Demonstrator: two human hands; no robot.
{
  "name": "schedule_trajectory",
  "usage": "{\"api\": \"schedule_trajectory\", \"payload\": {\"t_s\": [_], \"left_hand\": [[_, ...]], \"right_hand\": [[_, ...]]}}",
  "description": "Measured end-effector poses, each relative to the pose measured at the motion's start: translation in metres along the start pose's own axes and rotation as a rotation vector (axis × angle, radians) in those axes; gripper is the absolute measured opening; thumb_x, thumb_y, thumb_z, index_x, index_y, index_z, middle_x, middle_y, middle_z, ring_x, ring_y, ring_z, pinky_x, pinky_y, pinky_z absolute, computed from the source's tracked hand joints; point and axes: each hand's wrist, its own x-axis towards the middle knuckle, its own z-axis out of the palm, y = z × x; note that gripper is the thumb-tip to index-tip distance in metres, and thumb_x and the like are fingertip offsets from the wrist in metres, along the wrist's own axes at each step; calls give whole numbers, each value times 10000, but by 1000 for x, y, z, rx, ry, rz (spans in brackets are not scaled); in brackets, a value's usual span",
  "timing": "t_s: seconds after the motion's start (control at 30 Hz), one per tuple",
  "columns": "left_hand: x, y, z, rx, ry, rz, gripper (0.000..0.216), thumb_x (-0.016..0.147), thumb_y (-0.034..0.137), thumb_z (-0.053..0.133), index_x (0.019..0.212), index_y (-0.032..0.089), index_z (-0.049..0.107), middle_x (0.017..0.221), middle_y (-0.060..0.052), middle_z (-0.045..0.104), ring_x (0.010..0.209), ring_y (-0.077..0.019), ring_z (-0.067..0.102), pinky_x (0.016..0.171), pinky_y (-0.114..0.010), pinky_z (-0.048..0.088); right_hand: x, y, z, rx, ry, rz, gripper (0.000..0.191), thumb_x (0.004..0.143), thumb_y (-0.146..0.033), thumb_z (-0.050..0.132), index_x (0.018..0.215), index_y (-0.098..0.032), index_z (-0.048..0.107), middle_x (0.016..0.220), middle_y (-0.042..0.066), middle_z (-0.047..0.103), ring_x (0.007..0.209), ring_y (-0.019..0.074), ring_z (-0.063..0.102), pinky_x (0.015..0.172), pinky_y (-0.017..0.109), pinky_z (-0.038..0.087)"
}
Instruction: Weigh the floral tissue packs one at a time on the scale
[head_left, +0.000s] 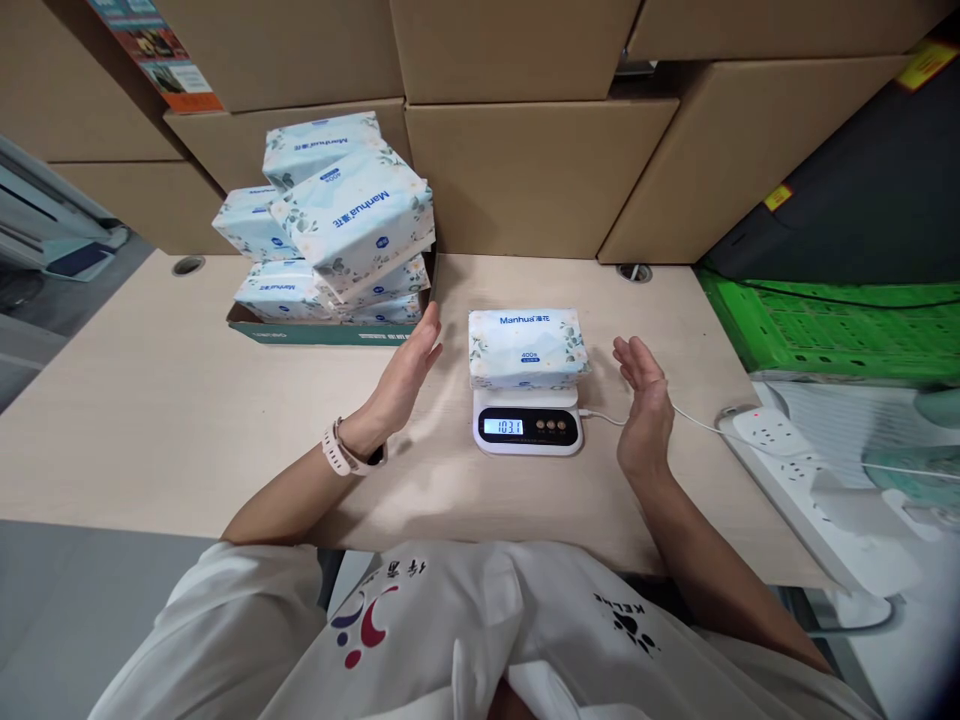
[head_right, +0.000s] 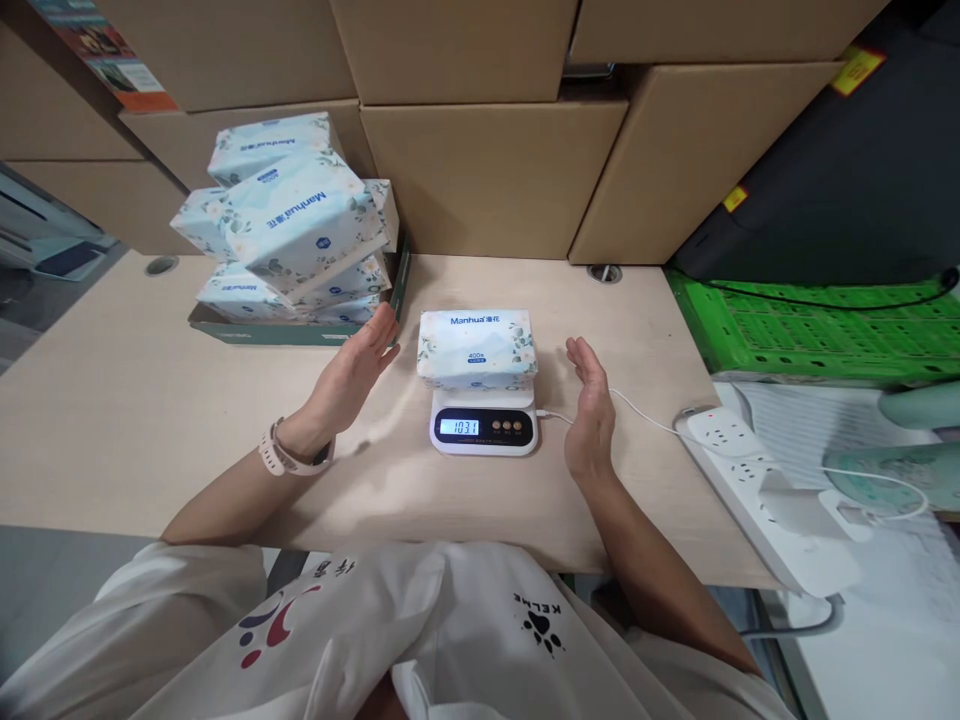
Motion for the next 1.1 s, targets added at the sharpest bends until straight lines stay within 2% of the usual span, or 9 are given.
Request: {"api": "schedule_trajectory", "payload": {"t_s": [0.2, 0.37, 0.57, 0.77, 0.97, 1.1], "left_hand": [[-3, 7, 4, -10, 1, -22, 877, 1052, 643, 416, 1761, 253, 79, 1845, 9, 24, 1724, -244, 74, 1393, -426, 205], [-3, 4, 4, -32, -9, -21, 856, 1055, 632, 425, 1758, 271, 94, 1843, 19, 38, 1722, -213, 102, 1393, -415, 208], [-6, 7, 8, -44, -27, -35, 927, 1029, 646, 473, 1759, 212, 100, 1845, -20, 47, 1723, -238, 89, 1395, -413, 209], [-11, 13, 12, -109, -45, -92, 896, 1000, 637, 502, 1749, 260, 187, 1835, -5, 157, 1713, -255, 162, 1405, -471, 205], [-11, 15, 12, -129, -37, -102, 895, 1010, 580, 489, 1750, 196, 162, 1828, -40, 191, 1705, -232, 203, 1401, -449, 235], [-11, 16, 12, -122, -39, -108, 863, 1019, 576, 473, 1746, 214, 182, 1822, -32, 216, 1697, -227, 234, 1397, -447, 252]], "right_hand": [[0, 2, -1, -10, -16, -11, 682, 1068, -687, 285, 1577, -310, 540, 1586, 88, 621, 1503, 292, 572, 1311, 629, 360], [-1, 0, -1, -9, -30, 0, 692, 1065, -697, 290, 1569, -301, 551, 1580, 91, 627, 1503, 290, 573, 1315, 622, 361], [0, 1, 0, 8, -20, 2, 677, 1064, -694, 305, 1545, -301, 575, 1561, 89, 645, 1485, 289, 589, 1310, 629, 366], [-1, -2, 2, 19, -16, 6, 681, 1059, -695, 321, 1534, -285, 586, 1549, 94, 656, 1481, 283, 594, 1317, 617, 361], [-2, -6, 2, 18, -19, 20, 663, 1064, -685, 324, 1531, -297, 591, 1538, 89, 666, 1485, 288, 588, 1318, 621, 354], [-2, -6, 2, 3, -22, 25, 683, 1056, -704, 310, 1532, -299, 586, 1537, 88, 666, 1485, 289, 586, 1310, 634, 356]]}}
